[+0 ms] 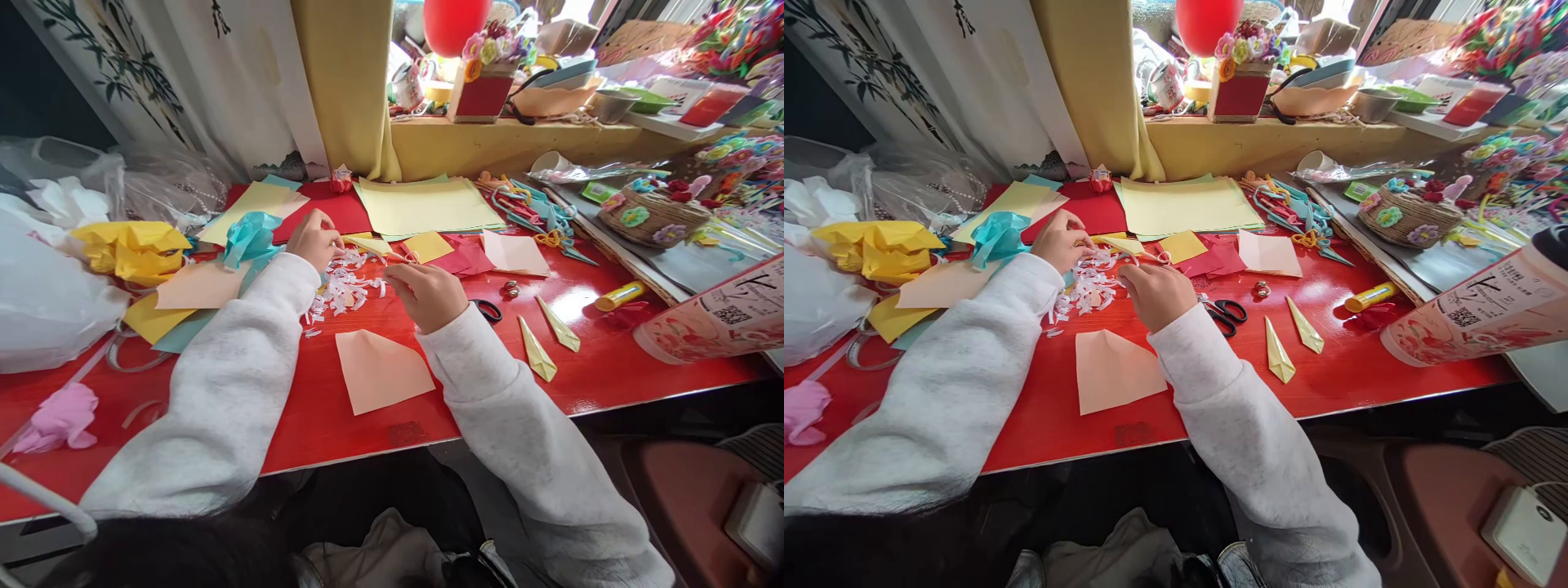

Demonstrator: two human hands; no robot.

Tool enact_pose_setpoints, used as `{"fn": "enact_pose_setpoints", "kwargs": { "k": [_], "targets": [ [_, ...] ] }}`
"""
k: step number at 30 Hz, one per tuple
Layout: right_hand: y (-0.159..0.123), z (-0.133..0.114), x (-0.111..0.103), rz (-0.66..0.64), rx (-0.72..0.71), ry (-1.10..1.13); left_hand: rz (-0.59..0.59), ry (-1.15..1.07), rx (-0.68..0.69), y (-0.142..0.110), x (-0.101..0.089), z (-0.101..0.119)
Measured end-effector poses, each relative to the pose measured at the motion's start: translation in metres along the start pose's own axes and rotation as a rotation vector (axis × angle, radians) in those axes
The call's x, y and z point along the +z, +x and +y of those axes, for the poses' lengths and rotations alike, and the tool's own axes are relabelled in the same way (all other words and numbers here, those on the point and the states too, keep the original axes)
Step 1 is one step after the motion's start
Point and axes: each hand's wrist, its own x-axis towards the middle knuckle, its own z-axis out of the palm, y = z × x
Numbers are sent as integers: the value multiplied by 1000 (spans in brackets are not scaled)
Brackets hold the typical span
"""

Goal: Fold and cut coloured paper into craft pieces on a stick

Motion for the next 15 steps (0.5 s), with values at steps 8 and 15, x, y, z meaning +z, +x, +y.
{"fn": "enact_pose_setpoints", "kwargs": {
  "k": [8,15],
  "targets": [
    [0,0,0,-1,9,4,-101,-55,-63,6,-3,-6],
    [1,-1,-3,-14,28,18,-23,-68,6,3,-7,-4]
  ]
}}
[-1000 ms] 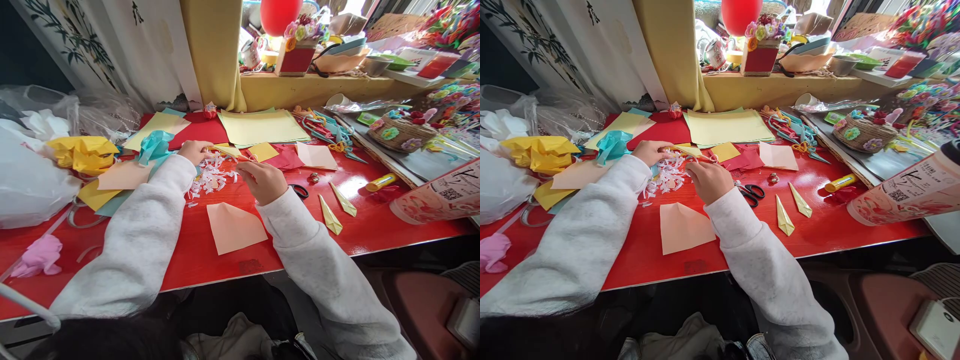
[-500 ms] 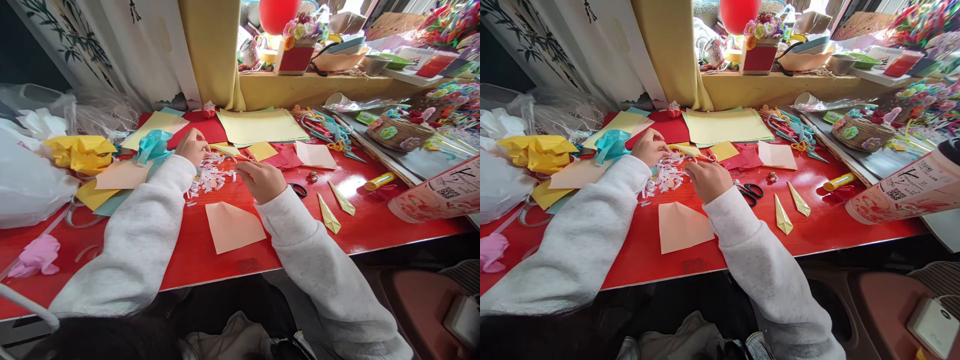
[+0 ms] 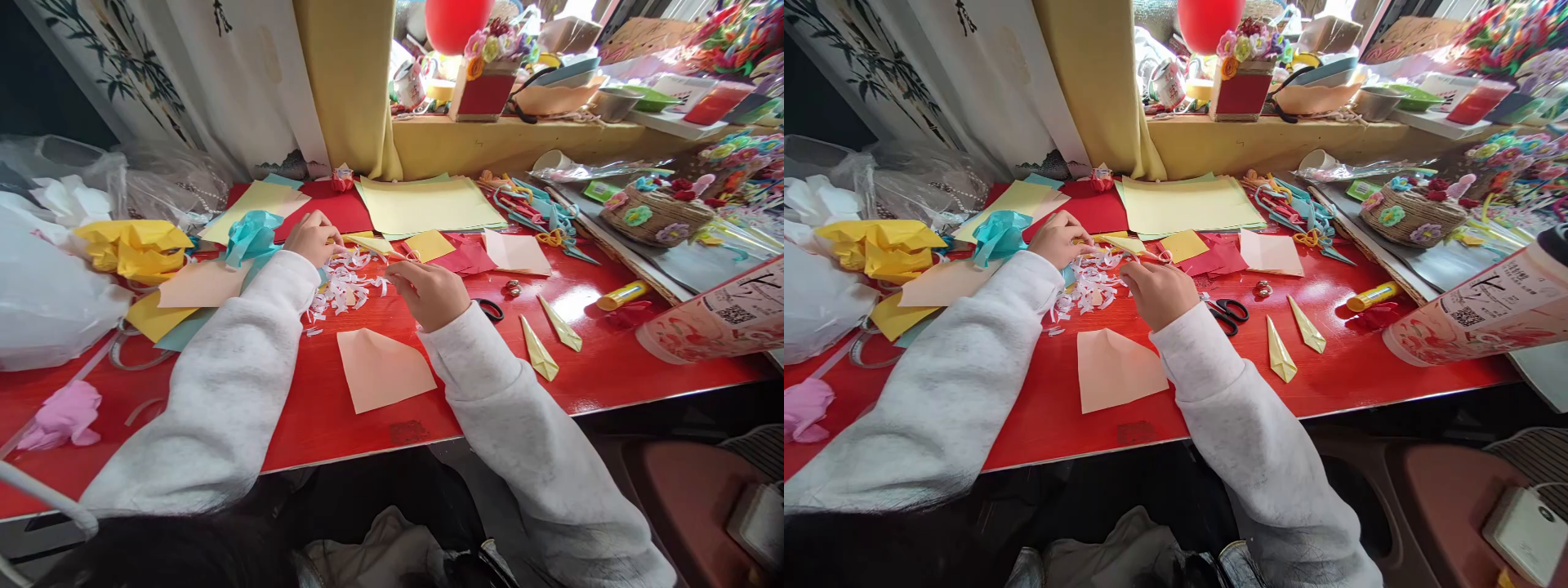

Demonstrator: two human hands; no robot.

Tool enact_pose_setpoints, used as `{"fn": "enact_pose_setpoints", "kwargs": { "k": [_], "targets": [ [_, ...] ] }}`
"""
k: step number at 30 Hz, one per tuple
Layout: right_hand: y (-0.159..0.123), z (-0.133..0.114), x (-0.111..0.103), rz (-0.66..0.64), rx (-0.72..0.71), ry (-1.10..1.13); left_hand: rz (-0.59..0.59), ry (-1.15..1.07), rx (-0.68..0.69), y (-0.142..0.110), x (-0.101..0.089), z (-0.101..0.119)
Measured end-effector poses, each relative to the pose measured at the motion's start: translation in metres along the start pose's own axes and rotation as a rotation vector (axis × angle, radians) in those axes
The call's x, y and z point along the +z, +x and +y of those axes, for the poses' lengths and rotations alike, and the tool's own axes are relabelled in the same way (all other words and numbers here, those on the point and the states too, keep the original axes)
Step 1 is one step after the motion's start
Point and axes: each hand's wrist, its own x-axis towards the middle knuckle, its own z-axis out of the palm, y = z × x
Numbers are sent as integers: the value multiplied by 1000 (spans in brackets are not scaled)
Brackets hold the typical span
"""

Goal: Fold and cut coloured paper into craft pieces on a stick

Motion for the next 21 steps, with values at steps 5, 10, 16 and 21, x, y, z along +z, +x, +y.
{"fn": "enact_pose_setpoints", "kwargs": {
  "k": [5,10,16,21],
  "targets": [
    [0,0,0,10,9,34,65,-10,-34,3,-6,2],
    [1,-2,-2,53,67,144,119,-7,-109,13,-41,26],
    [1,-6,-8,155,44,411,-107,-307,-43,-2,-99,98],
    [1,-8,-9,169,46,596,32,-438,-82,-35,-92,126]
  ]
}}
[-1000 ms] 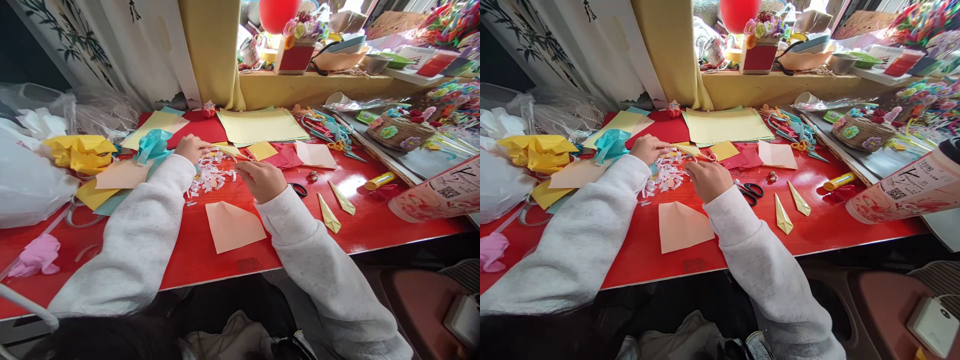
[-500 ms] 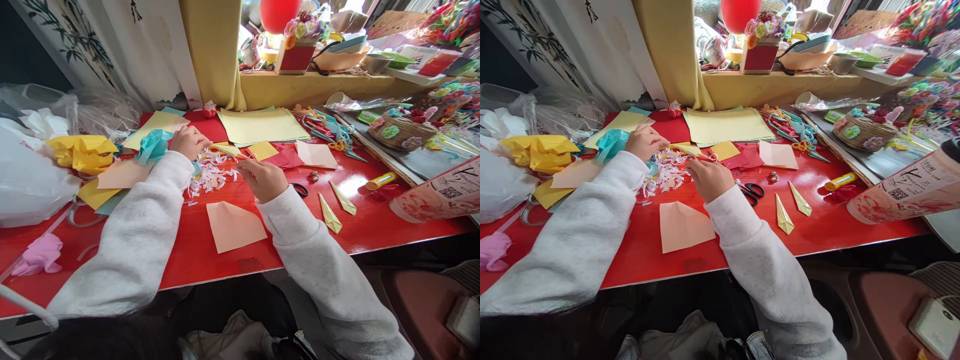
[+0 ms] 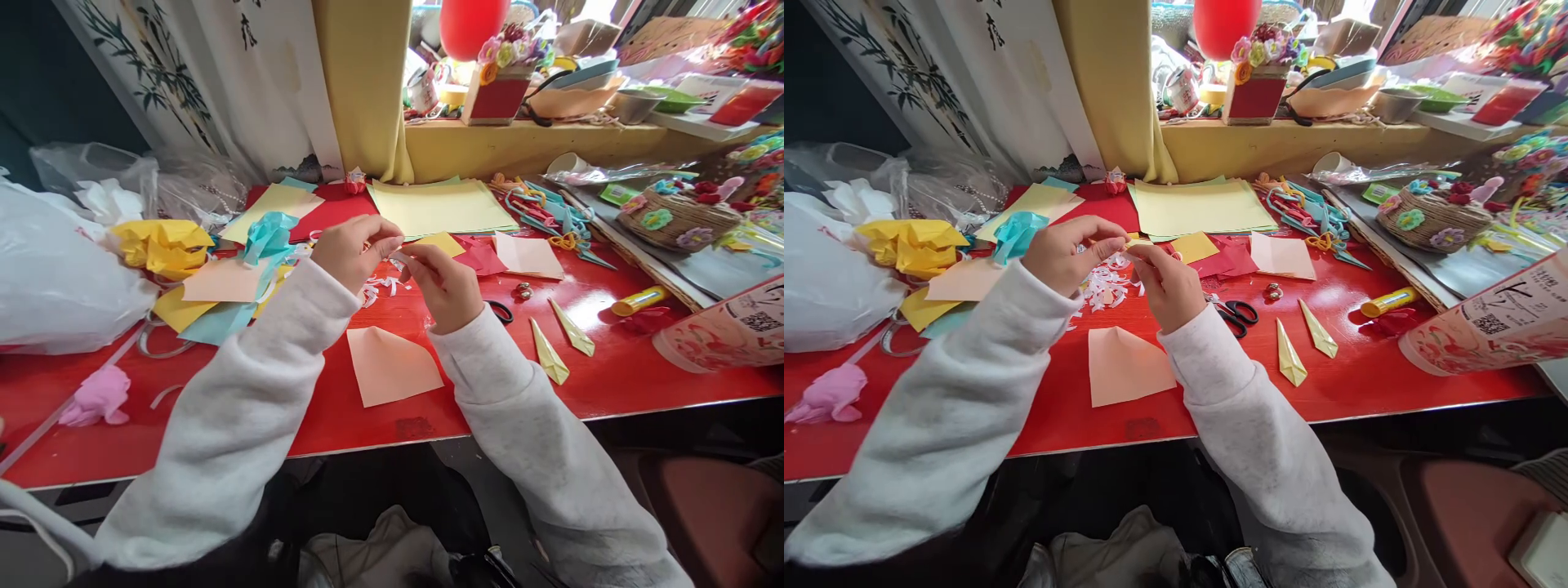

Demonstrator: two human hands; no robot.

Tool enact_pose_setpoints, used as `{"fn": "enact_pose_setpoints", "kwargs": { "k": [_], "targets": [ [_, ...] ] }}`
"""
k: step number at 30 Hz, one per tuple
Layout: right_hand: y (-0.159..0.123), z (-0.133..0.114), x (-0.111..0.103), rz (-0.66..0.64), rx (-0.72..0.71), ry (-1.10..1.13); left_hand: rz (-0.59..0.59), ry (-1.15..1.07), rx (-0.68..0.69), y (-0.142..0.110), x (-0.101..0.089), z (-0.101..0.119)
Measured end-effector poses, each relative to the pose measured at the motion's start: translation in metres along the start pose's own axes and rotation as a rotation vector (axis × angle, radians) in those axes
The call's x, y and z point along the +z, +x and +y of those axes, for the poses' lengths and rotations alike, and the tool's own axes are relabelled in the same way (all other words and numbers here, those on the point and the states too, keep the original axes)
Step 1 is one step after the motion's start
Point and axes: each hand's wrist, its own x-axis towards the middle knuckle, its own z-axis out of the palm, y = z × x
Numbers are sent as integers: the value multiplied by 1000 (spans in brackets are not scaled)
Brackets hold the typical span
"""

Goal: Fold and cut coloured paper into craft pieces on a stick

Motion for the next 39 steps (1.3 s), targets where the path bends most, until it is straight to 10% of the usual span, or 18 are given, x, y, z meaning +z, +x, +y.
{"fn": "enact_pose_setpoints", "kwargs": {
  "k": [39],
  "targets": [
    [4,8,-2,32,108,225,89,-99,30,-10,5,-17]
  ]
}}
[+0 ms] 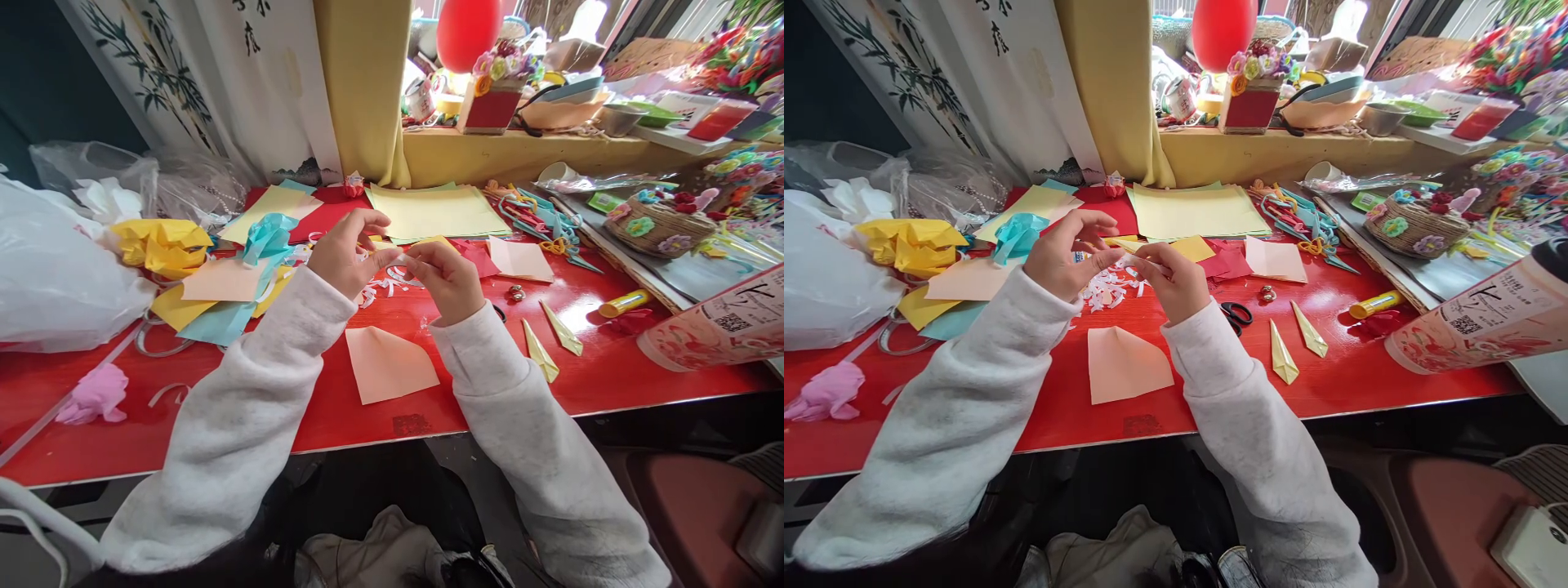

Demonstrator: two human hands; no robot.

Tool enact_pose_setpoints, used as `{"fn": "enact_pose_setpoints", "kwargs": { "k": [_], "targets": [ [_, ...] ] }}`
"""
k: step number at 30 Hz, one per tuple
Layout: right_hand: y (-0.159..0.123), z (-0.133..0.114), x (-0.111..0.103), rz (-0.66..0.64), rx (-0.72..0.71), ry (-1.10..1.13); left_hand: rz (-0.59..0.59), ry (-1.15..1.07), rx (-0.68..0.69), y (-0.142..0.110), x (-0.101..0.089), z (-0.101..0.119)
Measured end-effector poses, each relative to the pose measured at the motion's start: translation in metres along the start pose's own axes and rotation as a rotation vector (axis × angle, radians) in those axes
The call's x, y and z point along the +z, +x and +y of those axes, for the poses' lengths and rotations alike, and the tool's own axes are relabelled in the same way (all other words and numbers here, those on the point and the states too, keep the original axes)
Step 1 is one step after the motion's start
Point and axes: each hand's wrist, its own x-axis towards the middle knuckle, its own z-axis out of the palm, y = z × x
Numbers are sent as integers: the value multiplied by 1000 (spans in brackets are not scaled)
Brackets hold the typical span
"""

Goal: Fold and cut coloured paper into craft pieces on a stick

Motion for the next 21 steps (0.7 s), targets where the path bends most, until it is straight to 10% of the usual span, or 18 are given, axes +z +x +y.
{"fn": "enact_pose_setpoints", "kwargs": {
  "k": [21],
  "targets": [
    [-3,-3,-1,-63,-78,-232,-53,130,148,-2,10,-1]
  ]
}}
